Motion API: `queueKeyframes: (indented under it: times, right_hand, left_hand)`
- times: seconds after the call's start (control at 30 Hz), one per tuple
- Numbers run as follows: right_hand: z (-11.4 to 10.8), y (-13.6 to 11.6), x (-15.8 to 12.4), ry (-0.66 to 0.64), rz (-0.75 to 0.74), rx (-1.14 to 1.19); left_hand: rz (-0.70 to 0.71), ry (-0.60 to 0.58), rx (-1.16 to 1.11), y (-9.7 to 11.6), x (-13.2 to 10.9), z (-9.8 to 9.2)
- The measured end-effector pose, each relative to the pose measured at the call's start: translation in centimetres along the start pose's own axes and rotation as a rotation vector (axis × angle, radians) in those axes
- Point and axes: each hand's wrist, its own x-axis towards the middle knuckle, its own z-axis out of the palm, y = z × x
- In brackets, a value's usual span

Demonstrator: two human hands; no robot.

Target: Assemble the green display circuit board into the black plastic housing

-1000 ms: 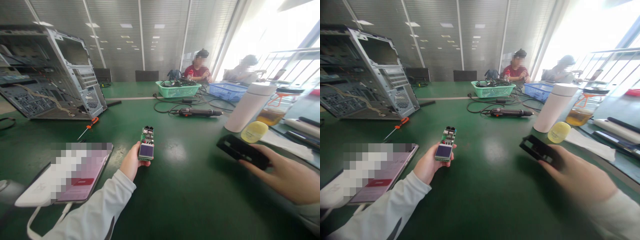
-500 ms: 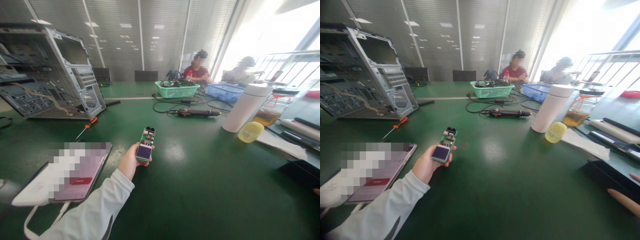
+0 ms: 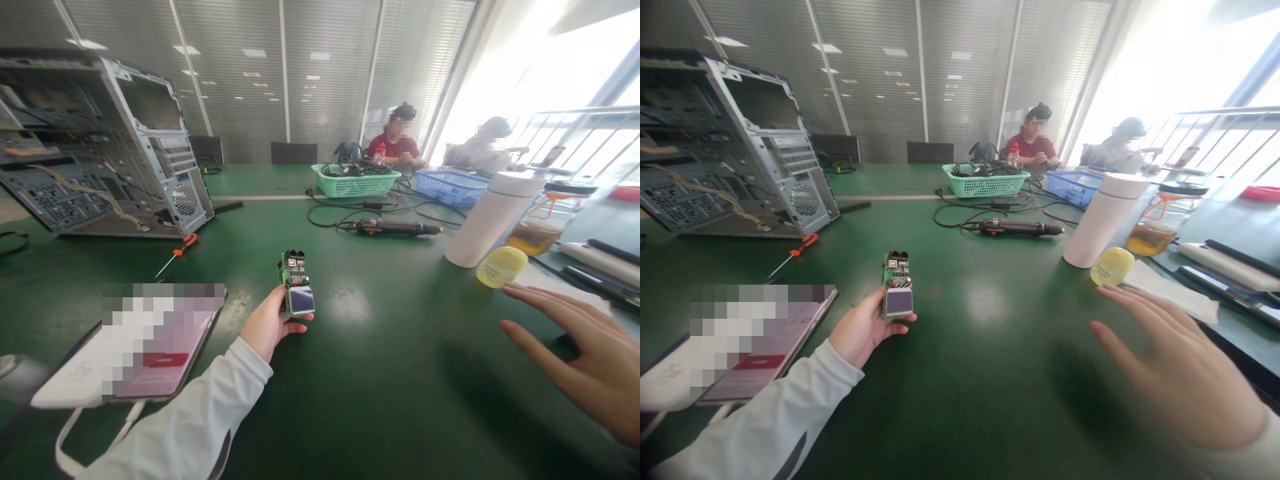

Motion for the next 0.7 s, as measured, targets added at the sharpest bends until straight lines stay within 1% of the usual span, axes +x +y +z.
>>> queueKeyframes:
  times: [0.07, 0.13, 0.23, 0.33, 0.47, 0.53, 0.6, 0.7]
  right_hand:
    - [-0.2, -3.2, 1.3, 0.004, -0.096, 0.092]
    - [-0.4, -5.9, 2.4, -0.005, -0.159, 0.176]
    - [-0.6, -8.9, 3.7, -0.018, -0.242, 0.262]
    - [-0.6, -10.9, 4.5, -0.029, -0.332, 0.314]
    - [-0.3, -12.9, 5.1, -0.05, -0.459, 0.304]
    - [0.2, -14.0, 5.3, -0.052, -0.5, 0.282]
    - [0.9, -14.9, 5.6, -0.051, -0.542, 0.252]
    - [2.0, -15.7, 6.0, -0.04, -0.599, 0.199]
  left_hand:
    - [0.03, 0.001, -0.011, -0.2, 0.1, -0.1]
    - [0.065, -0.027, -0.01, -0.4, 0.2, -0.3]
    - [0.148, -0.088, 0.066, -0.7, 0.4, -0.7]
    - [0.295, -0.127, 0.321, -1.0, 0.4, -1.1]
    - [0.573, -0.174, 0.796, -1.2, -0.1, -1.4]
    - [0.696, -0.197, 0.994, -1.1, -0.5, -1.4]
    - [0.801, -0.241, 1.121, -1.1, -0.7, -1.3]
    - [0.925, -0.324, 1.197, -0.9, -1.0, -1.2]
